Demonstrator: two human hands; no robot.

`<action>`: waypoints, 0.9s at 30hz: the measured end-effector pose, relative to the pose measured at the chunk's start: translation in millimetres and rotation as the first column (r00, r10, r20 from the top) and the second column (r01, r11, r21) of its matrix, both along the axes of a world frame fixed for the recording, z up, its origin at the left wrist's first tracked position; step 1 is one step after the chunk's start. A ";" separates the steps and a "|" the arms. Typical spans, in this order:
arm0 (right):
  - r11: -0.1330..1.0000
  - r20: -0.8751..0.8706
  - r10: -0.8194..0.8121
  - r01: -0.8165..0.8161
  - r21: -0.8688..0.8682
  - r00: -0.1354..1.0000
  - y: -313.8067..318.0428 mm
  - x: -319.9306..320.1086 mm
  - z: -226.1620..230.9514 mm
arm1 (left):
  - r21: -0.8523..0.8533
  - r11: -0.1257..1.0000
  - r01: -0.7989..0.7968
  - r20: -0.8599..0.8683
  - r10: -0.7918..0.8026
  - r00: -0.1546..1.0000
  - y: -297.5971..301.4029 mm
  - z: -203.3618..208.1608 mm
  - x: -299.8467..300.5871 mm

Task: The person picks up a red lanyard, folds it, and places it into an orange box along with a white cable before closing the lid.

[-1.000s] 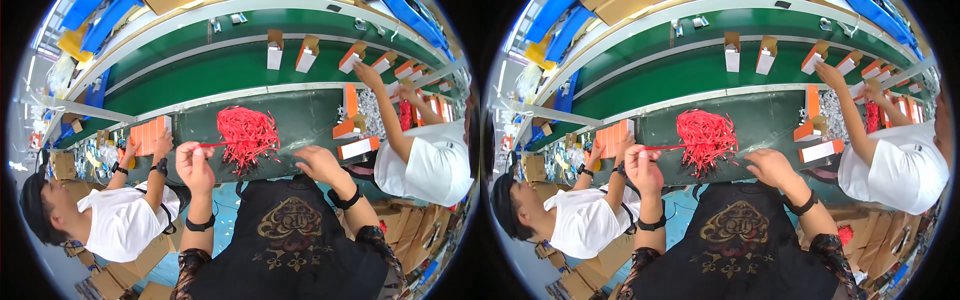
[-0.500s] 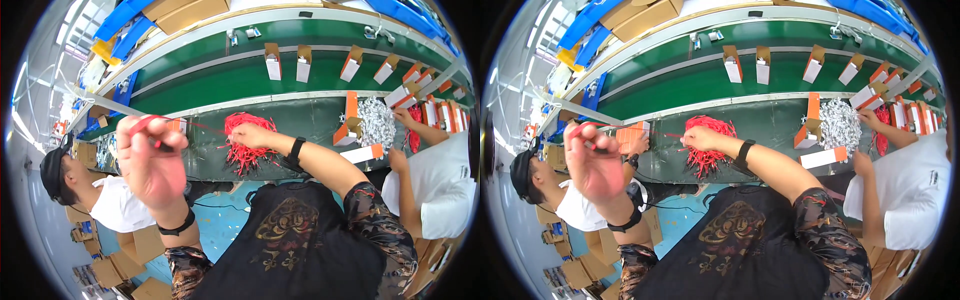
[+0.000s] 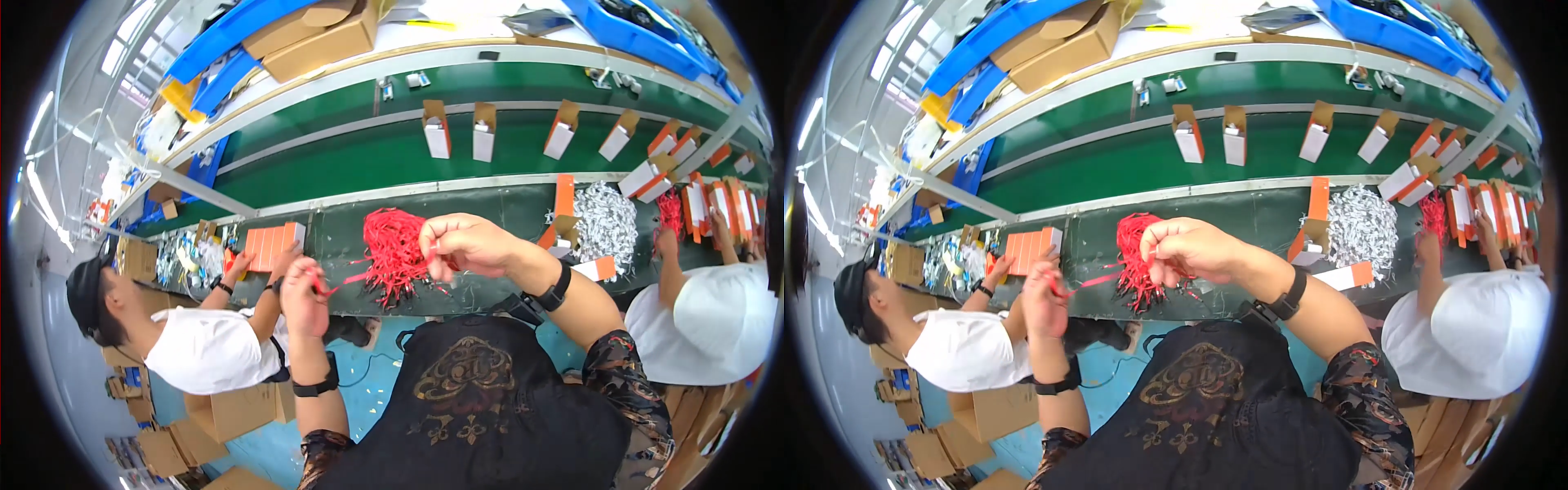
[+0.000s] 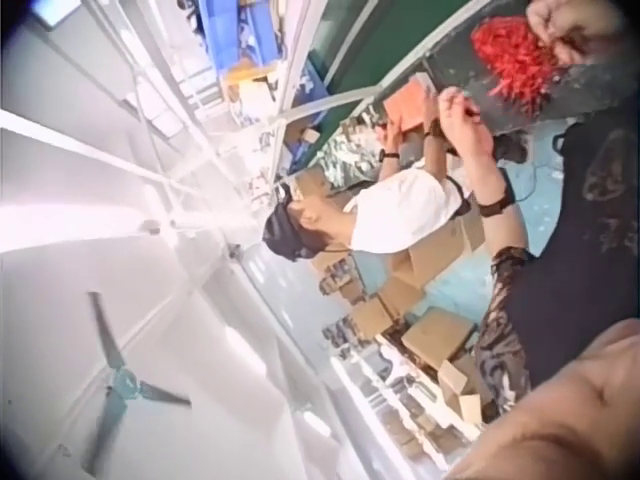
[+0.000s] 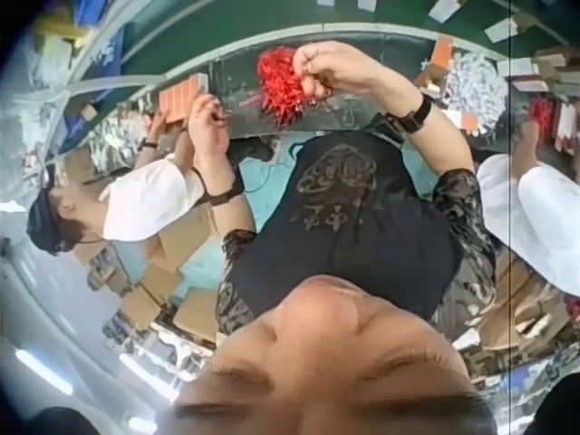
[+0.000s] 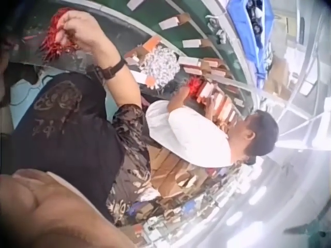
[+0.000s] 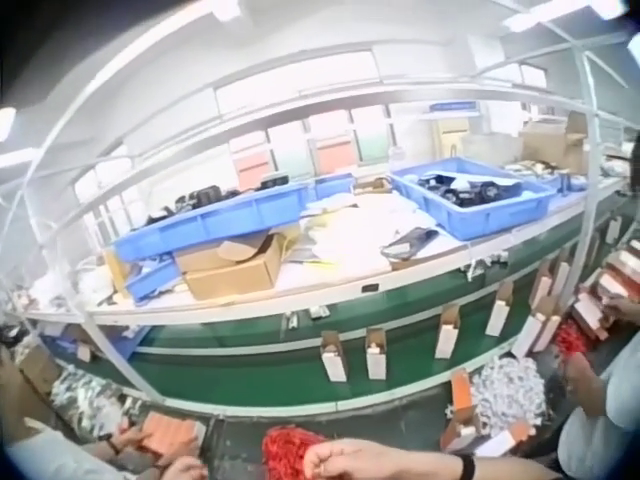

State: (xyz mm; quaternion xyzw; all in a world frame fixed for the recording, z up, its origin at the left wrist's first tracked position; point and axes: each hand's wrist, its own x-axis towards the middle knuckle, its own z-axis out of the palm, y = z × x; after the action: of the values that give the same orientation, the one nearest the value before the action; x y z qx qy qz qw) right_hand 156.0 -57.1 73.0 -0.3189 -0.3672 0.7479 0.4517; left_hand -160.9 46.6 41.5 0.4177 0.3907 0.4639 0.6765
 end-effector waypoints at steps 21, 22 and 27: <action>0.772 0.670 -0.624 0.454 0.446 0.402 -73.1 67.3 3.8 | 0.289 0.713 0.638 -0.227 -0.597 0.770 -57.0 4.7 196.6; 0.794 0.669 -0.603 0.403 0.455 0.434 -78.6 75.7 -17.4 | 0.297 0.703 0.646 -0.237 -0.601 0.763 -60.5 13.9 202.3; 0.734 0.564 -0.644 0.211 0.645 0.517 -86.8 79.3 -78.7 | 0.368 0.528 0.766 -0.485 -0.594 0.642 -73.5 40.2 239.0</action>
State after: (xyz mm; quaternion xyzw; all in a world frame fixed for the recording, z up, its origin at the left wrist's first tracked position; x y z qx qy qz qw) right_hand 235.3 -143.9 -5.7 -0.5562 -0.6060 0.2773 0.4966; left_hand 78.1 -26.8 81.7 0.7758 0.1427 0.1795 0.5879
